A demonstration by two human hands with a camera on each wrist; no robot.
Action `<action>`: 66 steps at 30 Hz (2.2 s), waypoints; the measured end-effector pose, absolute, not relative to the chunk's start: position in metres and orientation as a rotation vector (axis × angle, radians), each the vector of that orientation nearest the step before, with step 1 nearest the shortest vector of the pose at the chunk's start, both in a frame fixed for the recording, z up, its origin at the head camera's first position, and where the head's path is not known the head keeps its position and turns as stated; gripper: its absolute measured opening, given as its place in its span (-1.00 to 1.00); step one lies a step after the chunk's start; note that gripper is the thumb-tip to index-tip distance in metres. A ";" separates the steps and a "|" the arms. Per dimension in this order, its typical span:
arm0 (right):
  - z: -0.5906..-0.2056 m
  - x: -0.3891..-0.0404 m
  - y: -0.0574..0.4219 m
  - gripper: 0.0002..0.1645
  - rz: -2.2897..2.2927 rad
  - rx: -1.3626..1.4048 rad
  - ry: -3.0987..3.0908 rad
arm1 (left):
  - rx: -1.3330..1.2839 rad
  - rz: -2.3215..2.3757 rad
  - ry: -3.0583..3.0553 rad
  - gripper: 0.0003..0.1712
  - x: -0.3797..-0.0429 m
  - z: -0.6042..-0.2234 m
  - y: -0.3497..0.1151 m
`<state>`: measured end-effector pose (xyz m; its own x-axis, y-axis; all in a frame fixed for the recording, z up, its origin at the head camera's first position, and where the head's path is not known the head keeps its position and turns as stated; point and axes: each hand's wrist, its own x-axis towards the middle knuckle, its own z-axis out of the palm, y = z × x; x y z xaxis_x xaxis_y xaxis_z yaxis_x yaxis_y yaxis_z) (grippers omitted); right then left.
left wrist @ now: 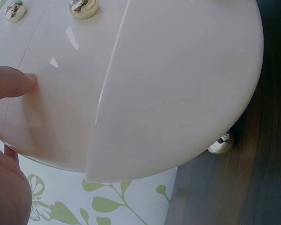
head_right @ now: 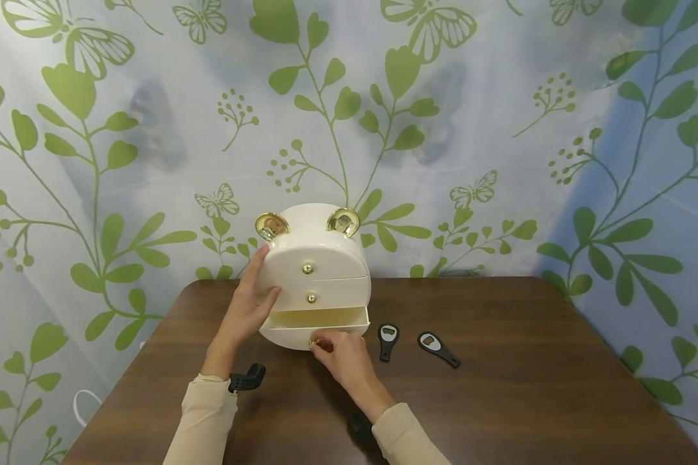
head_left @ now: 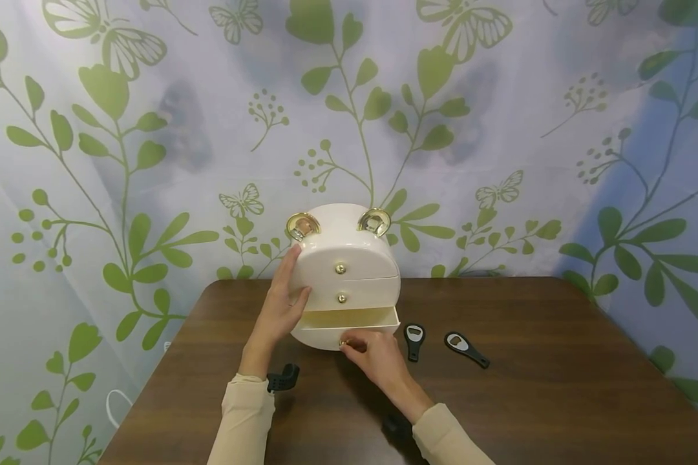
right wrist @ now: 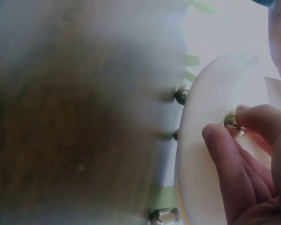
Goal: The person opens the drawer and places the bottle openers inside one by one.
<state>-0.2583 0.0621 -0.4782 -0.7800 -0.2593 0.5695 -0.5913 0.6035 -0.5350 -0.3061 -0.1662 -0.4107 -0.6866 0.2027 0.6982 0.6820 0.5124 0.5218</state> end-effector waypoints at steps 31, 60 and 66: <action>-0.436 -0.256 0.094 -0.92 1.048 0.660 -2.503 | -0.754 -1.117 -2.159 -0.01 -0.308 -0.413 -0.167; -0.416 -0.269 0.153 -0.73 1.186 0.507 -2.394 | -0.763 -1.105 -2.135 -0.01 -0.307 -0.412 -0.165; -0.421 -0.274 0.170 -0.68 1.174 0.431 -2.403 | -0.759 -1.105 -2.144 0.00 -0.307 -0.412 -0.165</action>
